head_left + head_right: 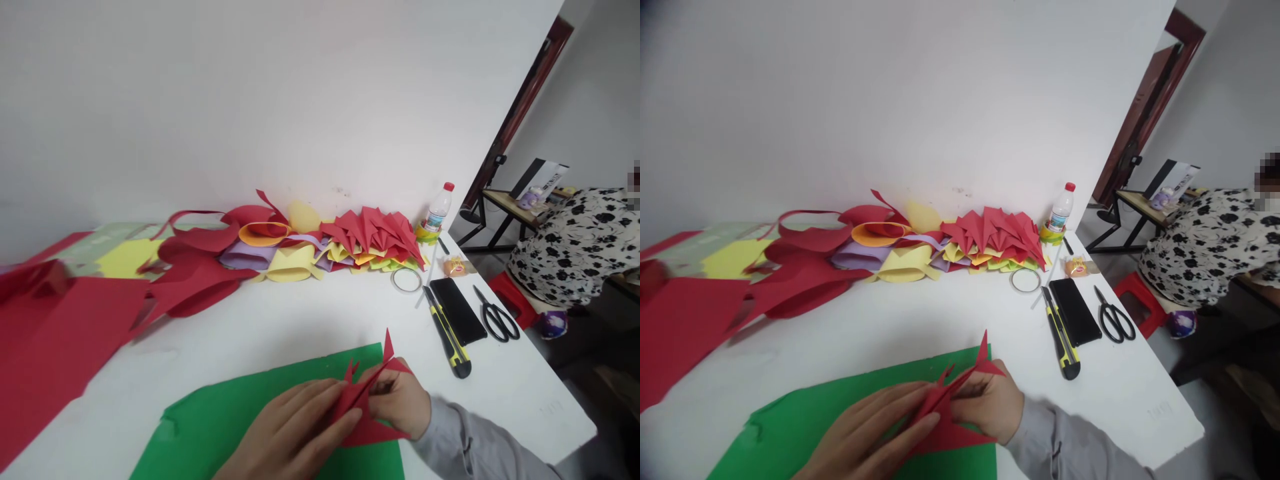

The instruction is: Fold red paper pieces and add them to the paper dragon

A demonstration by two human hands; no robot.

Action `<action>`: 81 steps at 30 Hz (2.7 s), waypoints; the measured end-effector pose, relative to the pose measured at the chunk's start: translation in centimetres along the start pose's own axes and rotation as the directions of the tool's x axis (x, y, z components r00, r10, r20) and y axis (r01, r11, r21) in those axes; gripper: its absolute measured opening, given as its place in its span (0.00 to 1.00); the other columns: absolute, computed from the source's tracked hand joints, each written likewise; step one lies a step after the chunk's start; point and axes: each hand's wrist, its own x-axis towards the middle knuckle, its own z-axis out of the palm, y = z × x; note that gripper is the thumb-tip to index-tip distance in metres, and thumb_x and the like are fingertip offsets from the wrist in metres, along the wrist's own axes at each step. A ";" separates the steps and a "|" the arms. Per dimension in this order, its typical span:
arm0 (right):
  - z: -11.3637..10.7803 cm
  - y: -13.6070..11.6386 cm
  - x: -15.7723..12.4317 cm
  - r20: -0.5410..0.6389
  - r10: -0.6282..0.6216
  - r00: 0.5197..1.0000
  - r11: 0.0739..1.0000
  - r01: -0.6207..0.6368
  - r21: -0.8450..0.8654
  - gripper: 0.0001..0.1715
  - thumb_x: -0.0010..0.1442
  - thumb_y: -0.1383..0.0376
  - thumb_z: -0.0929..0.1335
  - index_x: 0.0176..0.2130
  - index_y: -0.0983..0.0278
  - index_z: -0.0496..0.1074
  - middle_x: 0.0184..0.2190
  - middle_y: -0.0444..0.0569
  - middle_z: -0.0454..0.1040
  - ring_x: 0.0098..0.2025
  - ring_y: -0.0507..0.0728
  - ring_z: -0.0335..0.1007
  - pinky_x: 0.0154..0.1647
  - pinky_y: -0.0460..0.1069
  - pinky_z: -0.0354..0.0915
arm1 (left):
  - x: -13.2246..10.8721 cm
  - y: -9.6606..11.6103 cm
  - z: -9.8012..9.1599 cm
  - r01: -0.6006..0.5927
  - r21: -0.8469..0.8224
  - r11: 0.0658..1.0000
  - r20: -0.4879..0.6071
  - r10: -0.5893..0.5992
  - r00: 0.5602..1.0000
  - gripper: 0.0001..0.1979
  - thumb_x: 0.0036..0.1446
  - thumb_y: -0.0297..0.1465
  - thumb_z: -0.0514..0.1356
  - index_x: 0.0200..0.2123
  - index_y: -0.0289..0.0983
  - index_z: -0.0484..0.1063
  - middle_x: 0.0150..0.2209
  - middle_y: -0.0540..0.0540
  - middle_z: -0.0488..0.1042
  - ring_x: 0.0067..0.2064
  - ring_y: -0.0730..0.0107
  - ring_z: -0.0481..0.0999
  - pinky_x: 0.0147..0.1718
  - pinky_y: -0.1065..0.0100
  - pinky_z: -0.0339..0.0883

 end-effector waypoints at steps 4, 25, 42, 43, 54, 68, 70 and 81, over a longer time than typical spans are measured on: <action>0.0 -0.3 -0.3 0.019 -0.017 1.000 0.998 0.018 -0.061 0.19 0.37 0.55 0.80 0.25 0.65 0.77 0.23 0.45 0.75 0.26 0.52 0.70 0.30 0.47 0.66 | 0.1 0.3 0.0 -0.102 -0.003 0.995 0.013 0.103 0.995 0.23 0.65 0.28 0.45 0.58 0.52 0.66 0.44 0.45 0.81 0.49 0.59 0.78 0.51 0.57 0.70; -0.6 0.2 0.7 -0.036 -0.062 0.997 0.998 0.062 0.005 0.22 0.36 0.54 0.80 0.28 0.63 0.76 0.20 0.44 0.74 0.22 0.52 0.69 0.27 0.46 0.65 | 2.8 0.4 0.2 0.345 -0.390 0.854 -0.250 -0.459 0.853 0.14 0.55 0.23 0.60 0.41 0.46 0.76 0.35 0.51 0.79 0.34 0.70 0.80 0.33 0.73 0.75; 1.3 -1.7 -0.2 -0.300 -0.137 0.944 0.923 0.012 -0.384 0.07 0.42 0.64 0.72 0.22 0.65 0.72 0.12 0.41 0.70 0.14 0.51 0.68 0.13 0.42 0.58 | 3.7 1.0 1.4 0.739 -0.672 -0.045 0.516 -0.745 0.424 0.18 0.39 0.41 0.72 0.36 0.41 0.82 0.35 0.46 0.83 0.38 0.56 0.80 0.39 0.62 0.74; 1.3 -1.7 -0.2 -0.312 -0.141 0.940 0.914 0.002 -0.407 0.07 0.42 0.64 0.72 0.21 0.65 0.71 0.12 0.41 0.70 0.14 0.52 0.68 0.14 0.42 0.58 | 3.7 0.9 1.4 0.735 -0.676 -0.060 0.521 -0.744 0.419 0.18 0.39 0.41 0.72 0.36 0.41 0.82 0.35 0.46 0.83 0.38 0.56 0.80 0.39 0.62 0.74; 1.3 -1.4 -1.2 -0.169 -0.500 0.849 0.523 0.141 -0.840 0.13 0.55 0.64 0.67 0.20 0.64 0.69 0.15 0.42 0.69 0.16 0.48 0.61 0.18 0.42 0.56 | 3.4 1.2 2.2 0.715 -0.686 -0.137 0.555 -0.733 0.393 0.21 0.36 0.37 0.74 0.39 0.43 0.81 0.31 0.49 0.81 0.34 0.61 0.77 0.31 0.67 0.73; -0.4 -7.3 -3.0 0.088 -0.653 0.753 0.313 0.374 -0.873 0.19 0.53 0.67 0.73 0.46 0.62 0.71 0.39 0.50 0.75 0.39 0.56 0.71 0.40 0.49 0.69 | 2.3 -2.4 1.2 0.916 -0.386 -0.113 0.841 -0.450 0.299 0.20 0.40 0.36 0.71 0.39 0.36 0.79 0.21 0.51 0.76 0.21 0.71 0.73 0.22 0.70 0.69; -0.7 -7.3 -2.6 0.173 -0.502 0.847 0.373 0.393 -0.840 0.23 0.50 0.65 0.75 0.47 0.62 0.72 0.37 0.49 0.76 0.36 0.55 0.72 0.39 0.48 0.69 | 1.9 -2.3 1.5 0.918 -0.378 -0.122 0.857 -0.422 0.297 0.21 0.39 0.36 0.72 0.39 0.37 0.79 0.24 0.51 0.78 0.21 0.71 0.74 0.23 0.70 0.69; -0.8 -5.6 -1.2 -0.195 -0.307 0.931 0.789 0.134 -0.600 0.07 0.50 0.63 0.73 0.27 0.65 0.75 0.19 0.44 0.74 0.21 0.51 0.68 0.23 0.44 0.62 | 3.4 -0.6 -0.4 0.792 -0.415 -0.448 0.904 -0.301 0.304 0.23 0.53 0.48 0.60 0.38 0.34 0.81 0.28 0.41 0.80 0.29 0.63 0.78 0.31 0.65 0.72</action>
